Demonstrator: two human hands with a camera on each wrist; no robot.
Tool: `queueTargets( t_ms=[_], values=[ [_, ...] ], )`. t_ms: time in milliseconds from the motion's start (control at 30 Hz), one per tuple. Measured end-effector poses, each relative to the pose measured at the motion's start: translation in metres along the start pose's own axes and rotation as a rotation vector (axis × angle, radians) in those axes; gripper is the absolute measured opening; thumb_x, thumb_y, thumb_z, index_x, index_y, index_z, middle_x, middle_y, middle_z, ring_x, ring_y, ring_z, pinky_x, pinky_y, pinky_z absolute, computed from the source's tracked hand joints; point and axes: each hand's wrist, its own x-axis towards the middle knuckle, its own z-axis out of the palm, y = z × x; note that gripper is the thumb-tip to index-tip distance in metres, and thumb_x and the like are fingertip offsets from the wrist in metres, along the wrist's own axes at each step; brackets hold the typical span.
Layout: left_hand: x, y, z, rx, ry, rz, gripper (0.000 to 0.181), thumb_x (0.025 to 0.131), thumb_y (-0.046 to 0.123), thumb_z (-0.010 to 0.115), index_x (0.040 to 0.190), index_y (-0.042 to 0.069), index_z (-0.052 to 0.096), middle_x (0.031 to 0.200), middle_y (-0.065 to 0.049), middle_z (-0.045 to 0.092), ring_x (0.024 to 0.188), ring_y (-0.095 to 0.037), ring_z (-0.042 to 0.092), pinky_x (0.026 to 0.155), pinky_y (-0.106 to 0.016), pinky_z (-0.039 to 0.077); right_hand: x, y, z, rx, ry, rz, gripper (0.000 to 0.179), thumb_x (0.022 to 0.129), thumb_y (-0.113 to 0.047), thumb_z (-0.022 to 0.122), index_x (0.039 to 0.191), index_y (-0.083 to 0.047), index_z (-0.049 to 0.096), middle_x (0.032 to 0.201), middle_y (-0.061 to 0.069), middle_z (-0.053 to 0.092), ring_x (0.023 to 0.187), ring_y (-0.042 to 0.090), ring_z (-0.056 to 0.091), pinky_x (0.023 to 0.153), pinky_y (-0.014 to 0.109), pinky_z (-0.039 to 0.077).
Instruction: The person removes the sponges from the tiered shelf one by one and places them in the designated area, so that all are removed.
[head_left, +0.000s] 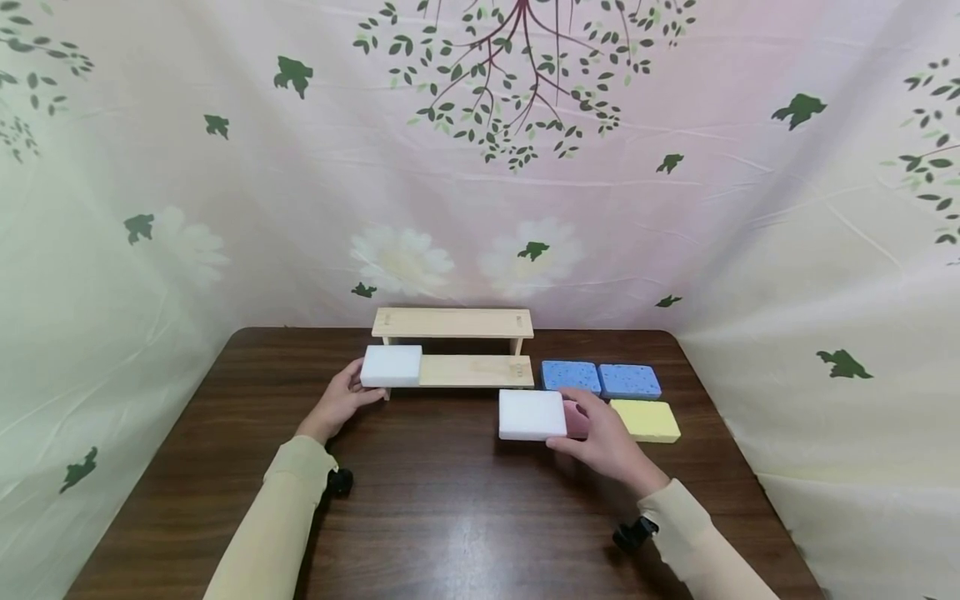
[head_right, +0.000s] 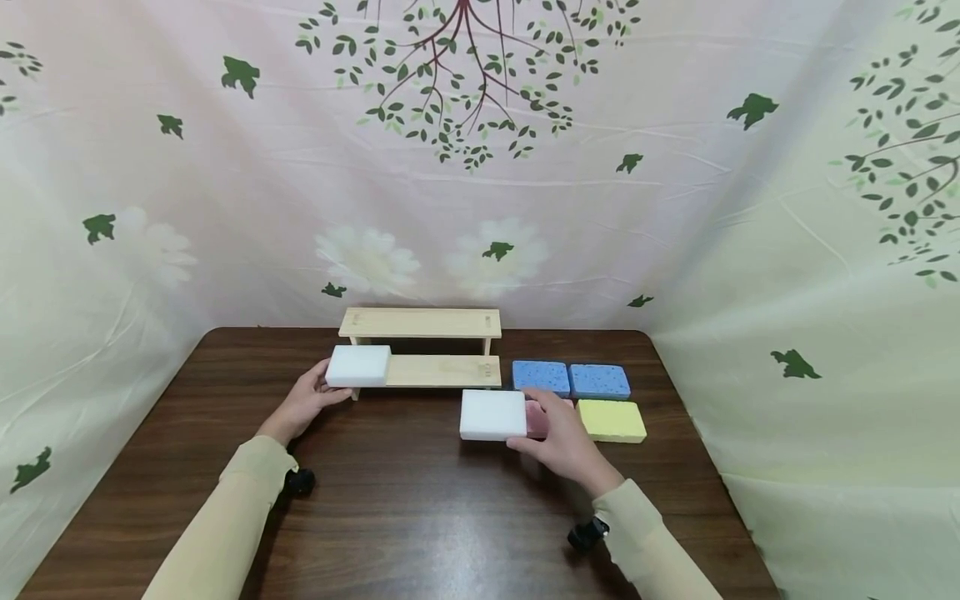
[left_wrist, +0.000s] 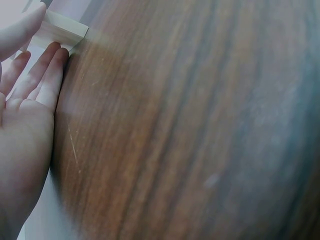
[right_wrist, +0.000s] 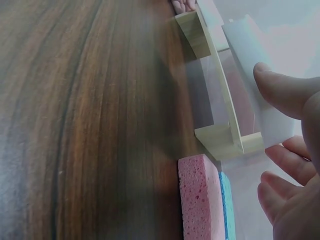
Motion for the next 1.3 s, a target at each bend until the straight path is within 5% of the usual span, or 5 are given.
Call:
queueTargets(
  t_ms=[600,867,1300],
  values=[
    [0.002,-0.005,0.002,0.005,0.008,0.022,0.084,0.097,0.009,0.076,0.165,0.006,0.028,0.158,-0.024,0.047,0.142,-0.036,0.050,0.101,-0.021,0.049,-0.029,0.015,-0.011,0.091,0.002,-0.010,0.083,0.077,-0.020,0.097,0.149,-0.019,0.055,0.143,0.000,0.060,0.120,0.026,0.068,0.101,0.052,0.057],
    [0.002,-0.003,0.002,0.010,0.010,0.020,0.083,0.097,0.008,0.076,0.165,0.006,0.028,0.158,-0.024,0.047,0.142,-0.036,0.049,0.101,-0.021,0.049,-0.044,0.022,-0.013,0.024,0.012,0.027,0.083,0.080,-0.032,0.095,0.147,-0.007,0.054,0.143,0.016,0.062,0.125,0.038,0.064,0.102,0.060,0.053],
    [0.001,-0.005,0.002,-0.003,0.012,0.013,0.087,0.096,0.010,0.078,0.166,0.007,0.026,0.160,-0.023,0.045,0.144,-0.036,0.048,0.106,-0.026,0.048,-0.066,0.034,-0.018,-0.033,0.004,0.058,0.085,0.080,-0.042,0.093,0.147,-0.005,0.056,0.143,0.018,0.062,0.133,0.039,0.057,0.107,0.063,0.048]
  ],
)
